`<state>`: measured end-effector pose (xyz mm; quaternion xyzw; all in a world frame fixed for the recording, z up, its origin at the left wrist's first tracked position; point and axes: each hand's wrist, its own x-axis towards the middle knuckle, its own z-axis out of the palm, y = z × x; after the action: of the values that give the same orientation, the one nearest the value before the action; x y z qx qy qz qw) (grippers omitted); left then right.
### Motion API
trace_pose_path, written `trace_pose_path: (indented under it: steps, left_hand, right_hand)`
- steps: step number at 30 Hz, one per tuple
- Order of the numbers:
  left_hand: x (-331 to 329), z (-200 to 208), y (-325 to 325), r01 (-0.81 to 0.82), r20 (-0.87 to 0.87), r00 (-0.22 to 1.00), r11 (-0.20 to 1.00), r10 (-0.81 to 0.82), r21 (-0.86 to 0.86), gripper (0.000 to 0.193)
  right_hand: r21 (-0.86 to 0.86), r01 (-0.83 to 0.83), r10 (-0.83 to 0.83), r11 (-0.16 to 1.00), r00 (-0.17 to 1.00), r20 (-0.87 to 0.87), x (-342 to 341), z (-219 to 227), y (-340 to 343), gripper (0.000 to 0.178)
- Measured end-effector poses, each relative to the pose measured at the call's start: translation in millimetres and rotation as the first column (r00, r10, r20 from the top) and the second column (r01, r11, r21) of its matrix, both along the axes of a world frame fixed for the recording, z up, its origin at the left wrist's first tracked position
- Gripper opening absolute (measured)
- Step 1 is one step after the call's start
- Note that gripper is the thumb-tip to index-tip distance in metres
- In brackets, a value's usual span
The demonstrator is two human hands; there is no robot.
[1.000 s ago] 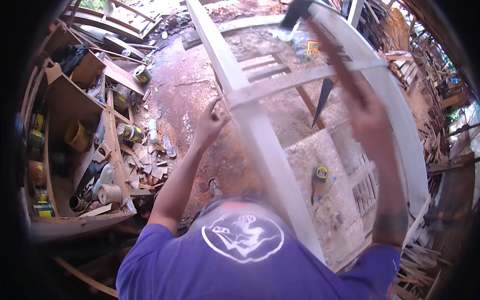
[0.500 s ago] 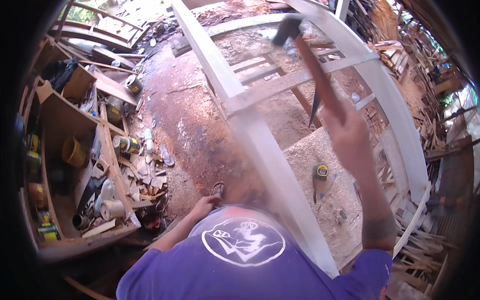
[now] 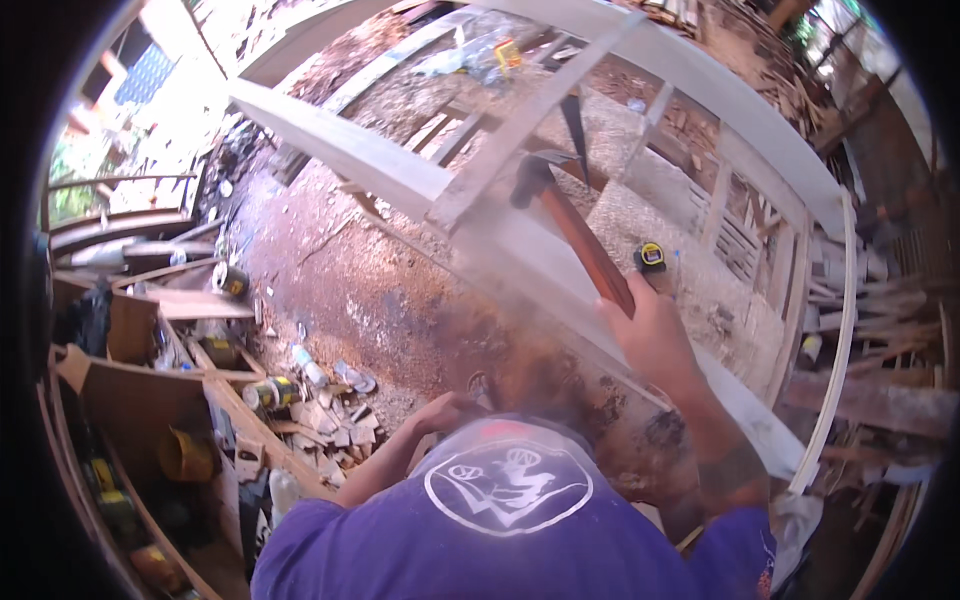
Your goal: The person uses a measuring tape and pen to mark a wooden frame, then uses a hammer to drive nails into the joint of the frame to secure it.
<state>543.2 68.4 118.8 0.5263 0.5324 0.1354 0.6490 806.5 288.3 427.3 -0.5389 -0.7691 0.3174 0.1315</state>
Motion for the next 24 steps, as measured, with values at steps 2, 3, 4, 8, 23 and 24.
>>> trace_pose_path:
  steps: [2, 3, 4, 8, 23, 24]
  left_hand:
    - [-4, -46, -2, -0.176, 0.015, 0.984, 0.984, 0.176, -0.036, 0.037]
    - [-7, -84, -8, -0.253, 0.016, 0.967, 0.967, 0.254, -0.02, 0.037]
    - [-9, -79, 0, -0.221, -0.062, 0.975, 0.961, 0.213, -0.169, 0.036]
    - [-34, -145, -3, -0.185, -0.108, 0.982, 0.912, 0.156, -0.365, 0.028]
    - [463, 1, 36, 0.625, -0.214, 0.749, 0.561, -0.627, 0.544, 0.03]
    - [480, -3, 28, 0.621, -0.305, 0.736, 0.424, -0.604, 0.659, 0.03]
  right_hand:
    - [-0.13, 0.153, -0.169, 0.98, 0.979, -0.115, 26, 6, -41, 0.033]
    - [-0.266, 0.257, -0.313, 0.929, 0.929, -0.196, 38, 10, -66, 0.032]
    - [-0.264, 0.37, -0.426, 0.891, 0.883, -0.2, 58, 3, -87, 0.032]
    - [0.019, 0.342, -0.31, 0.939, 0.872, -0.378, 116, -30, -144, 0.037]
    - [-0.276, 0.785, -0.793, 0.555, 0.599, 0.108, 457, -178, -452, 0.041]
    - [-0.292, 0.819, -0.833, 0.495, 0.542, 0.109, 472, -183, -462, 0.038]
